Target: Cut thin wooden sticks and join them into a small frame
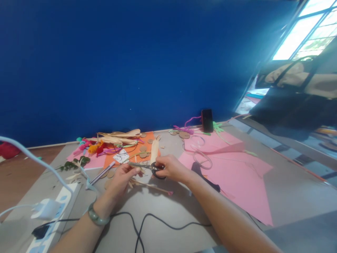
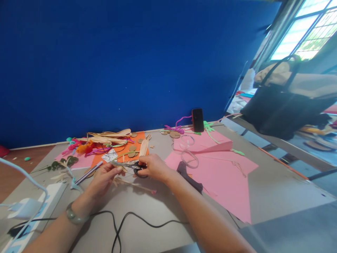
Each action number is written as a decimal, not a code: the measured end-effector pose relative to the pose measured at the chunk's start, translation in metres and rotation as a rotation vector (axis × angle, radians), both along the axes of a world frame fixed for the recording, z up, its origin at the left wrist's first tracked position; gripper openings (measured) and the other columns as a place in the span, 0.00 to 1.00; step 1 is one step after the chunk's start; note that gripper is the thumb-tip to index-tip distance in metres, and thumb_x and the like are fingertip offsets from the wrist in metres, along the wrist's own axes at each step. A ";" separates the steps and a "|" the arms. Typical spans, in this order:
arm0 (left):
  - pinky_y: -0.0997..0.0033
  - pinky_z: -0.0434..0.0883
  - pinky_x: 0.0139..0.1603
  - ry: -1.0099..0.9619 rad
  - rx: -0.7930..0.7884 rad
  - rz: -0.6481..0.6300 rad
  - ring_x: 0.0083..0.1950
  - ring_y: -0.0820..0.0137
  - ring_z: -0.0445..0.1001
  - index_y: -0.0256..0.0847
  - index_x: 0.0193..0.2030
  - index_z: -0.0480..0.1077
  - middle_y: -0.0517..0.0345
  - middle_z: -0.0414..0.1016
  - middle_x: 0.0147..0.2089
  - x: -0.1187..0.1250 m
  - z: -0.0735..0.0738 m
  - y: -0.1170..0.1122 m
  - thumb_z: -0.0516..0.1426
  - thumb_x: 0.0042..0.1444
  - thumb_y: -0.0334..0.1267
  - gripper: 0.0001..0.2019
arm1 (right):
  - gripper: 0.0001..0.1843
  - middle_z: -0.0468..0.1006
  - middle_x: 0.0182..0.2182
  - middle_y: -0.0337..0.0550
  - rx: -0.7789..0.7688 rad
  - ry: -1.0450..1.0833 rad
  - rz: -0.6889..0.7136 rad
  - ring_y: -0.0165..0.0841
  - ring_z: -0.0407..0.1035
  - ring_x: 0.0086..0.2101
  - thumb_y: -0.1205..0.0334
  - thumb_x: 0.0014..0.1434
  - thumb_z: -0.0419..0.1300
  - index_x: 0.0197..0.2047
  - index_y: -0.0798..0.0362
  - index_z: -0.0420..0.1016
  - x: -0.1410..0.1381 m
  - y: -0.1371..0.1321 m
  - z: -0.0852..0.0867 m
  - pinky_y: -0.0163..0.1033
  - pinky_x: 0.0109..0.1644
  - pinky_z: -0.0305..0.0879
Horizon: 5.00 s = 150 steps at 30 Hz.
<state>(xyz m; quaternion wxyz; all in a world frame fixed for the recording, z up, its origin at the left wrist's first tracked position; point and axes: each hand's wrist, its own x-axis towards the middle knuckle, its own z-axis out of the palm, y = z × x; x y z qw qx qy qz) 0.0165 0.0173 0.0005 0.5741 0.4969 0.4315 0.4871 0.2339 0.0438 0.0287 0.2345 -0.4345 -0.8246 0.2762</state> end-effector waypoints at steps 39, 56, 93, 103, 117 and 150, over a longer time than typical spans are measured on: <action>0.75 0.67 0.29 0.035 0.037 0.207 0.28 0.71 0.70 0.39 0.25 0.71 0.57 0.73 0.25 -0.003 -0.008 0.006 0.61 0.47 0.39 0.07 | 0.05 0.72 0.23 0.39 0.078 -0.303 -0.339 0.29 0.62 0.25 0.61 0.50 0.61 0.28 0.54 0.71 0.023 0.019 -0.002 0.32 0.27 0.47; 0.69 0.69 0.38 0.385 0.250 0.333 0.35 0.65 0.74 0.40 0.33 0.77 0.55 0.78 0.31 -0.005 -0.006 0.006 0.62 0.44 0.38 0.08 | 0.11 0.78 0.30 0.56 0.033 -0.621 -0.559 0.39 0.73 0.33 0.67 0.59 0.53 0.34 0.59 0.77 0.034 0.027 -0.005 0.36 0.32 0.58; 0.46 0.56 0.54 1.318 0.703 0.137 0.60 0.53 0.60 0.50 0.47 0.74 0.48 0.66 0.59 -0.011 -0.027 0.011 0.51 0.49 0.22 0.23 | 0.11 0.75 0.39 0.56 0.284 -0.495 -0.440 0.40 0.67 0.39 0.68 0.56 0.53 0.40 0.59 0.75 0.010 0.016 -0.006 0.39 0.40 0.54; 0.40 0.43 0.62 1.554 0.772 0.014 0.67 0.51 0.49 0.46 0.45 0.72 0.44 0.57 0.65 -0.011 -0.034 0.008 0.52 0.52 0.25 0.18 | 0.10 0.78 0.35 0.52 0.122 -0.666 -0.109 0.41 0.71 0.38 0.66 0.54 0.55 0.32 0.58 0.77 -0.016 -0.007 -0.007 0.39 0.41 0.57; 0.40 0.38 0.63 1.456 0.726 0.153 0.63 0.49 0.57 0.42 0.23 0.73 0.45 0.71 0.53 -0.029 -0.026 0.016 0.54 0.46 0.23 0.11 | 0.12 0.78 0.32 0.62 0.103 -0.738 -0.029 0.46 0.73 0.36 0.78 0.51 0.53 0.35 0.64 0.78 -0.023 -0.008 -0.015 0.44 0.43 0.59; 0.79 0.59 0.23 -0.142 0.028 0.469 0.22 0.78 0.63 0.38 0.26 0.68 0.66 0.67 0.22 -0.029 -0.020 0.039 0.62 0.41 0.40 0.10 | 0.07 0.77 0.32 0.46 0.196 -0.300 0.001 0.33 0.67 0.35 0.66 0.55 0.58 0.36 0.58 0.76 -0.074 0.037 -0.024 0.34 0.39 0.58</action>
